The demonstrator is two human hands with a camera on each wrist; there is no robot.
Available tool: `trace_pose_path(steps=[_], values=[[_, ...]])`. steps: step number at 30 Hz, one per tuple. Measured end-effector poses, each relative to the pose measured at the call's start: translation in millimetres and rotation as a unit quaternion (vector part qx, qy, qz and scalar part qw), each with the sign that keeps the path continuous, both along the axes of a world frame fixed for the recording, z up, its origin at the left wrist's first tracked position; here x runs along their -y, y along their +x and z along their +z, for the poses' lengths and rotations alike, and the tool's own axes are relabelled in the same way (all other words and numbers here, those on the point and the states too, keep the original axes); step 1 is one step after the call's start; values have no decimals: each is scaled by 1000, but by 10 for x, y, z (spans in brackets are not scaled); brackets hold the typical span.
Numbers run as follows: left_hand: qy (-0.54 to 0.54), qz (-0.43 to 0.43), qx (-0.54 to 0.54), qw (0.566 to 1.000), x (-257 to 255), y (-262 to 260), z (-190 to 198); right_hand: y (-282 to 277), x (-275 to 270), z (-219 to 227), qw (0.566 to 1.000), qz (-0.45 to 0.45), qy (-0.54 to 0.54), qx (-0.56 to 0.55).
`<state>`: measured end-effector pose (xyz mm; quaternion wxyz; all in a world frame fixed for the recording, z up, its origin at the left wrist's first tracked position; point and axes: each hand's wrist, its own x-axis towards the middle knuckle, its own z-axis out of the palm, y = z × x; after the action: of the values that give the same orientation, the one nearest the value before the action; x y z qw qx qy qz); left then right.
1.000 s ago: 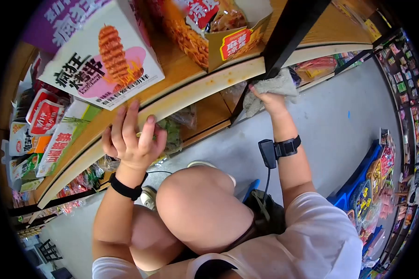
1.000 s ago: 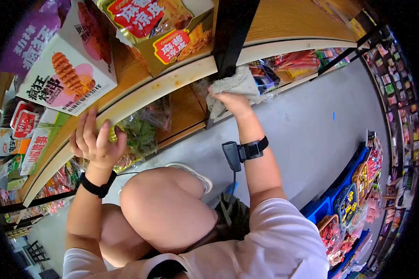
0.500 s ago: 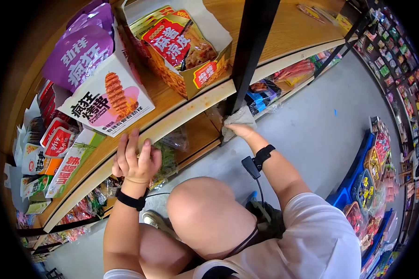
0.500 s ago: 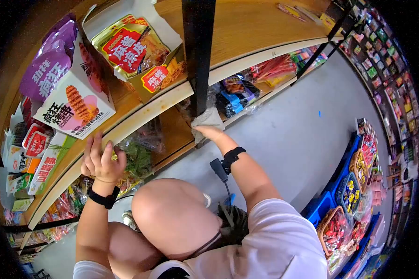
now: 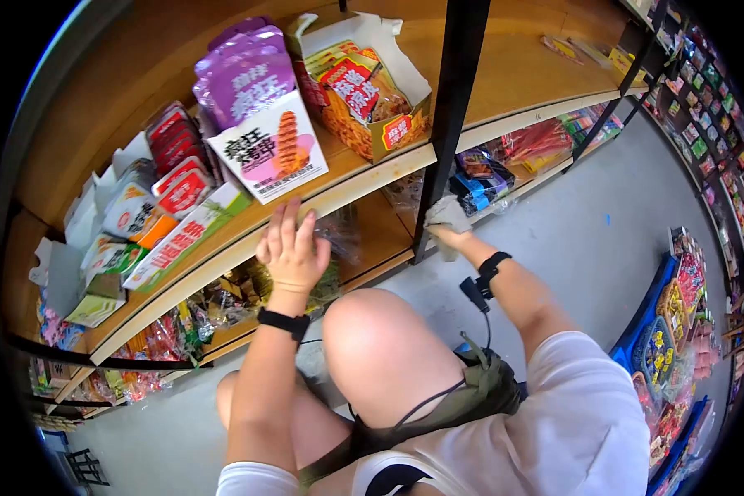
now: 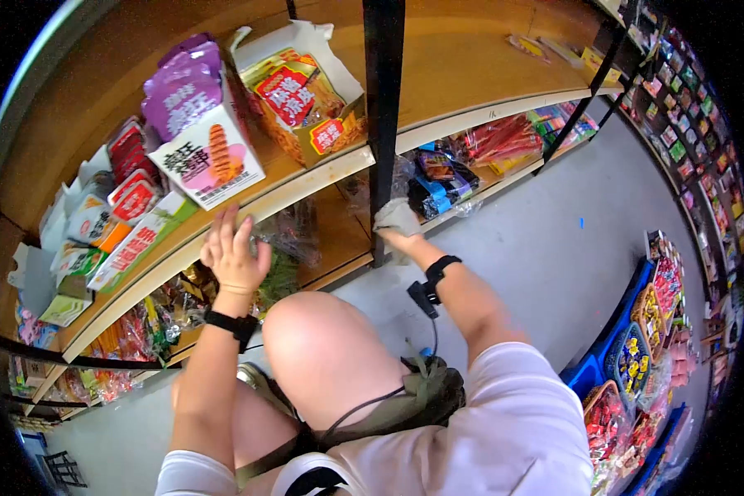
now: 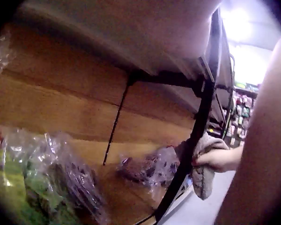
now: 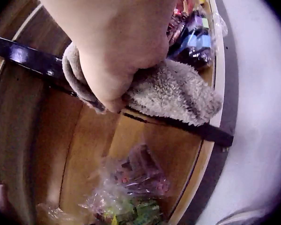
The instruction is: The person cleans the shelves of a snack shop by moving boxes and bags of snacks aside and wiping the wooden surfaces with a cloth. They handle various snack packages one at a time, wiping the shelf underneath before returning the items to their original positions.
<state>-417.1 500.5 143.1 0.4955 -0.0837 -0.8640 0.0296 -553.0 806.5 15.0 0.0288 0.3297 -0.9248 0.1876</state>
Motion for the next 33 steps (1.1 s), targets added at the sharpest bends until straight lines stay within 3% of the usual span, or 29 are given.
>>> trace_pose_path(steps=[2,4,6,7,8,10,12,14,16,17,20,21,22,24,25,26,28,30,32,33], values=[[56,-1,19,998,-113,69,77,126,-144,394,968,14,-63,-241],[68,-13,40,997,-98,111,115,-78,-341,596,961,-60,-171,-208],[66,-29,67,995,-65,187,194,-27,-542,1356,912,44,-273,-303],[64,-39,81,994,-50,211,229,-9,-605,1557,927,-48,-270,-256],[59,-39,83,994,-35,212,245,25,-603,1812,903,-6,-366,-225],[49,-35,92,994,-13,232,223,6,-743,2301,901,-121,-413,53],[60,-28,93,993,-43,235,213,-63,-828,2923,945,-167,-280,-21],[70,-14,96,993,-79,239,189,-95,-899,3561,970,-89,-220,-46],[74,-3,120,990,-121,248,176,52,-793,4174,991,-107,-76,0],[74,6,130,989,-120,257,187,-36,-790,4228,987,27,-120,-102],[83,4,135,987,-114,309,234,-114,-282,4149,970,-6,-239,-43],[91,-2,145,985,-124,338,256,-95,-79,4079,947,34,-320,3],[94,-11,160,983,-109,392,289,164,138,4144,937,45,-334,94],[90,-37,187,978,-73,454,429,54,280,4035,814,57,-558,153],[79,-56,195,976,-45,498,503,88,223,4054,789,70,-581,184],[87,-88,193,973,-15,610,611,92,163,4078,793,72,-568,209],[203,-163,236,936,152,873,626,69,96,4175,800,81,-535,259],[250,-153,152,944,373,1071,523,23,205,4303,837,83,-510,180],[338,-80,57,936,483,1010,585,-200,303,4345,859,73,-499,93],[316,-57,13,947,527,1001,656,-301,348,4326,862,104,-495,-14]])
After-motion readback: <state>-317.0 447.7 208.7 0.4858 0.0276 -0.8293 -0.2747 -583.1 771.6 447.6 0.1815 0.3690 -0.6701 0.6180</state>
